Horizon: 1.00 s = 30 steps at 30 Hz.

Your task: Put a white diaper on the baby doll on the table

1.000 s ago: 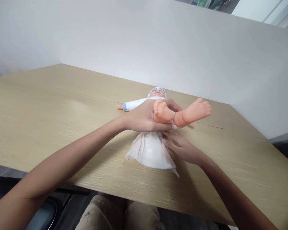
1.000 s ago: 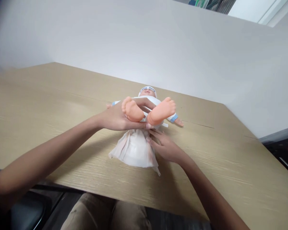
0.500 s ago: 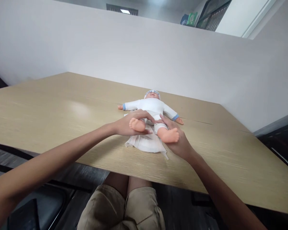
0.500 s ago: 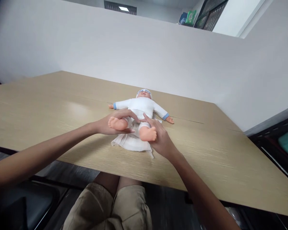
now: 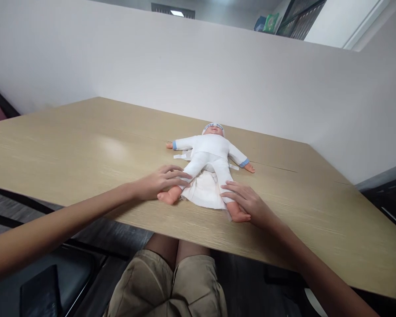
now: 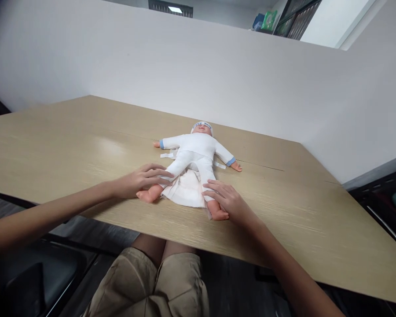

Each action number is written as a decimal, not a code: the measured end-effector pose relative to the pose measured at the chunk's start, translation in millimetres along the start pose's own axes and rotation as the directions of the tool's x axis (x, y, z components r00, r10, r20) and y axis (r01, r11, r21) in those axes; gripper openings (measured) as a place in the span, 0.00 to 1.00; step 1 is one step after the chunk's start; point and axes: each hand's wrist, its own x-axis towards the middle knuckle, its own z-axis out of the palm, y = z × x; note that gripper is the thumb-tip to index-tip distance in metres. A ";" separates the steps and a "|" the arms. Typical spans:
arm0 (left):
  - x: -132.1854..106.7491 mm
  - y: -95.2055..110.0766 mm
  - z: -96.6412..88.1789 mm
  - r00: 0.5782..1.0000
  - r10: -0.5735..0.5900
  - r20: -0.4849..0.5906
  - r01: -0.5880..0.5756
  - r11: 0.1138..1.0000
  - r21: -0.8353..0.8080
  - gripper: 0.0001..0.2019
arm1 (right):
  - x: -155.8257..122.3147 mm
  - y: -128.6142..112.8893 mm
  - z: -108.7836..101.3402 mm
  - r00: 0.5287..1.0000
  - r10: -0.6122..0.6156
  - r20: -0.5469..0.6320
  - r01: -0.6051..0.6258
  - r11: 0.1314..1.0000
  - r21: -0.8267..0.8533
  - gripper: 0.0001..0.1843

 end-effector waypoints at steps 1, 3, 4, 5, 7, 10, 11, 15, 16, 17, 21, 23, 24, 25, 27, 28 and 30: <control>0.5 0.7 -0.5 1.000 0.000 0.008 -0.001 1.000 0.007 0.35 | -0.4 1.0 -0.9 1.000 0.012 0.015 -0.012 1.000 0.015 0.24; 1.4 1.8 -2.9 0.999 0.001 0.033 -0.001 1.000 0.014 0.37 | -1.2 3.7 -4.6 0.997 0.051 0.049 -0.054 0.997 0.063 0.26; 1.8 1.8 -4.5 0.998 0.002 0.055 -0.003 1.000 0.021 0.38 | -1.4 5.3 -7.4 0.995 0.074 0.067 -0.080 0.993 0.091 0.26; 2.0 1.5 -6.4 0.997 0.005 0.082 -0.008 0.999 0.034 0.40 | -1.3 6.8 -10.8 0.992 0.097 0.083 -0.106 0.987 0.120 0.27; 3.0 0.0 -11.1 0.990 0.010 0.138 -0.019 0.998 0.062 0.44 | 0.5 8.3 -18.5 0.985 0.134 0.111 -0.153 0.971 0.182 0.30; 6.7 0.2 -20.8 0.984 0.016 0.179 -0.024 0.999 0.039 0.44 | 6.6 1.2 -28.5 0.973 0.191 0.127 -0.217 0.946 0.241 0.28; 8.8 2.1 -23.9 0.983 0.009 0.181 -0.012 1.000 0.019 0.41 | 9.0 -4.3 -29.8 0.969 0.215 0.121 -0.238 0.943 0.233 0.25; 19.9 20.0 -24.1 0.982 -0.093 0.166 0.088 0.996 0.034 0.20 | 15.5 -34.0 -18.5 0.964 0.255 0.080 -0.260 0.964 0.054 0.31; 23.1 25.8 -19.9 0.981 -0.124 0.150 0.115 0.991 0.070 0.19 | 16.0 -40.5 -12.0 0.967 0.249 0.059 -0.249 0.968 0.003 0.35; 26.1 31.5 -14.4 0.980 -0.154 0.124 0.140 0.984 0.114 0.21 | 16.1 -45.8 -5.0 0.968 0.247 0.035 -0.245 0.969 -0.039 0.36; 36.4 44.4 8.1 0.973 -0.229 0.019 0.215 0.939 0.269 0.23 | 17.0 -52.9 14.5 0.952 0.301 -0.063 -0.306 0.945 -0.111 0.24; 42.0 42.5 11.2 0.969 -0.245 -0.009 0.239 0.933 0.268 0.14 | 20.8 -49.2 13.6 0.945 0.316 -0.087 -0.324 0.941 -0.100 0.21; 45.6 39.4 10.1 0.967 -0.255 -0.024 0.253 0.939 0.233 0.12 | 24.2 -46.0 10.5 0.940 0.327 -0.093 -0.335 0.938 -0.087 0.19; 50.2 35.0 7.4 0.962 -0.268 -0.048 0.272 0.947 0.173 0.12 | 28.6 -41.7 6.1 0.933 0.346 -0.101 -0.354 0.933 -0.066 0.18; 62.1 22.6 -0.5 0.946 -0.301 -0.117 0.305 0.952 0.015 0.15 | 40.6 -30.1 -5.0 0.903 0.410 -0.126 -0.414 0.910 -0.005 0.16; 69.7 14.8 -4.9 0.933 -0.324 -0.159 0.317 0.946 -0.064 0.16 | 48.2 -22.5 -10.9 0.885 0.439 -0.152 -0.440 0.898 0.031 0.16; 87.3 -3.7 -12.5 0.894 -0.389 -0.221 0.347 0.915 -0.206 0.19 | 65.5 -3.7 -21.7 0.859 0.465 -0.212 -0.452 0.885 0.109 0.16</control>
